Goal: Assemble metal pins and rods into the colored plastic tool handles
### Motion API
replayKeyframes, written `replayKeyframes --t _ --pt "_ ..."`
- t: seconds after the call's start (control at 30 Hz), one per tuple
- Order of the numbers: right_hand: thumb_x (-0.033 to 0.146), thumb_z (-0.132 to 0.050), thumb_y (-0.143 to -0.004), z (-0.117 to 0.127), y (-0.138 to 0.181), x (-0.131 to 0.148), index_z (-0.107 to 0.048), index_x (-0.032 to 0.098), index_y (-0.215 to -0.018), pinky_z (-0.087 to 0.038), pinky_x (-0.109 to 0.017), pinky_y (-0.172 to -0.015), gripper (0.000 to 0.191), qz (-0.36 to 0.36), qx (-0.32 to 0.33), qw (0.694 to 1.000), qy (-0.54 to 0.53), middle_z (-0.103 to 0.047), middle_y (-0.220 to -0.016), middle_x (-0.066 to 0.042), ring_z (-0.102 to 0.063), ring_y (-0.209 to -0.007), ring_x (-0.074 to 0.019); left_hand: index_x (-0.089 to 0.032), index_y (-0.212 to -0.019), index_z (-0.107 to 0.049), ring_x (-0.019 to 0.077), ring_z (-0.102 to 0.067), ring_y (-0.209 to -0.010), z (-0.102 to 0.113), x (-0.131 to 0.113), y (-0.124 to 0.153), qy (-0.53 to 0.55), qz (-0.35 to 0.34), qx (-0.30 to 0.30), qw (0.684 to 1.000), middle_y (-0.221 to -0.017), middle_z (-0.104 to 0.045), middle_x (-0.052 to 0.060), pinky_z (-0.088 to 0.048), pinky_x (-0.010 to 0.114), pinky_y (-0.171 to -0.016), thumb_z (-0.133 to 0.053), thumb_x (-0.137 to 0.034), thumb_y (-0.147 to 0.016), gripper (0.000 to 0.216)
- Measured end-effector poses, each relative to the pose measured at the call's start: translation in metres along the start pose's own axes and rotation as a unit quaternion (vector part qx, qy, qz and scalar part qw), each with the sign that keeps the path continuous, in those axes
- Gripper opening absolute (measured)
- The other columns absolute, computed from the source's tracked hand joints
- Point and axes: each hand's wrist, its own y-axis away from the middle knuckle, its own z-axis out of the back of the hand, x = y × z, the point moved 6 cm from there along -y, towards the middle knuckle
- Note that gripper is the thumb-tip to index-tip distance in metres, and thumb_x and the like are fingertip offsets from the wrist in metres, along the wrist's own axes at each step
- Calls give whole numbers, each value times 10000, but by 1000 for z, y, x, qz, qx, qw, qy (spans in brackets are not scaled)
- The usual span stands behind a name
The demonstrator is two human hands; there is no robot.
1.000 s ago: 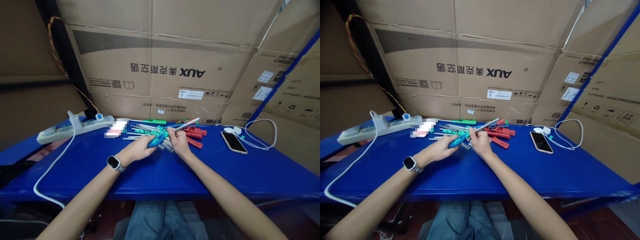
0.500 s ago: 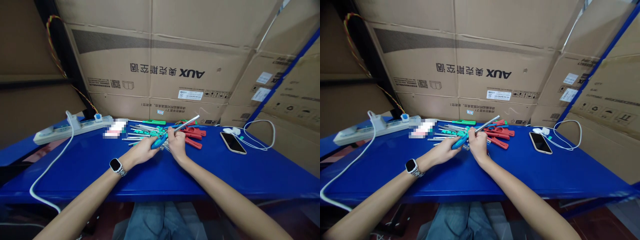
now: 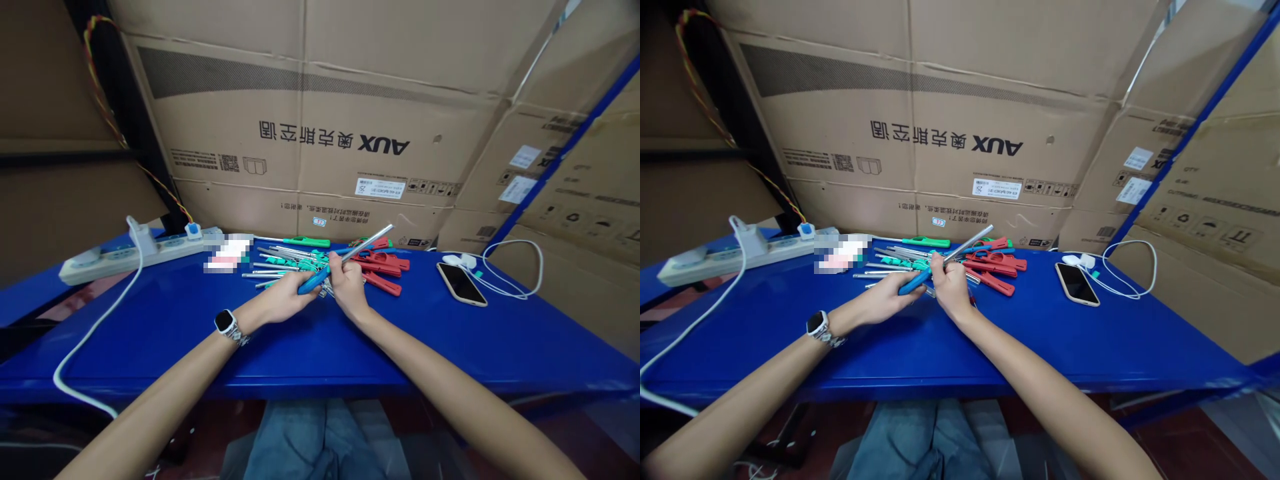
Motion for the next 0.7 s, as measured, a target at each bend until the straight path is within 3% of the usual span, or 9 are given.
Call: replayKeyframes --t 0.27,0.4,0.57,0.7 --pt "683 -447 -857 -3 -1 -5 -273 226 -469 -202 -245 -428 625 -20 7 1000 23 -250 -451 48 -234 -446 -72 -174 -891 -593 185 -555 -717 -5 5 -1 -4 9 -9 1000 -807 -635 19 -429 280 -686 -479 -363 -924 223" --pt "672 -369 -903 -11 4 -10 -357 212 -476 -258 -242 -457 628 -24 67 997 38 -344 -450 31 -329 -448 -89 -180 -1042 -607 210 -614 -786 -8 9 -1 5 -2 -24 1000 -886 -684 35 -452 284 -725 -488 -330 -927 223" --pt "596 -521 -879 -12 15 -5 -538 195 -721 -363 -271 -574 431 35 113 982 147 -537 -590 0 -503 -566 -153 -172 -989 -594 209 -614 -798 -5 6 -7 -9 -23 -65 998 -890 -673 40 -461 298 -743 -496 -162 -822 194" --pt "560 -589 -847 -5 18 -2 -563 185 -993 -457 -351 -731 403 47 106 971 208 -664 -861 -89 -624 -817 -259 -181 -929 -560 188 -571 -694 -5 -1 -16 -35 -15 -70 997 -816 -643 26 -456 296 -661 -539 -191 -800 131"
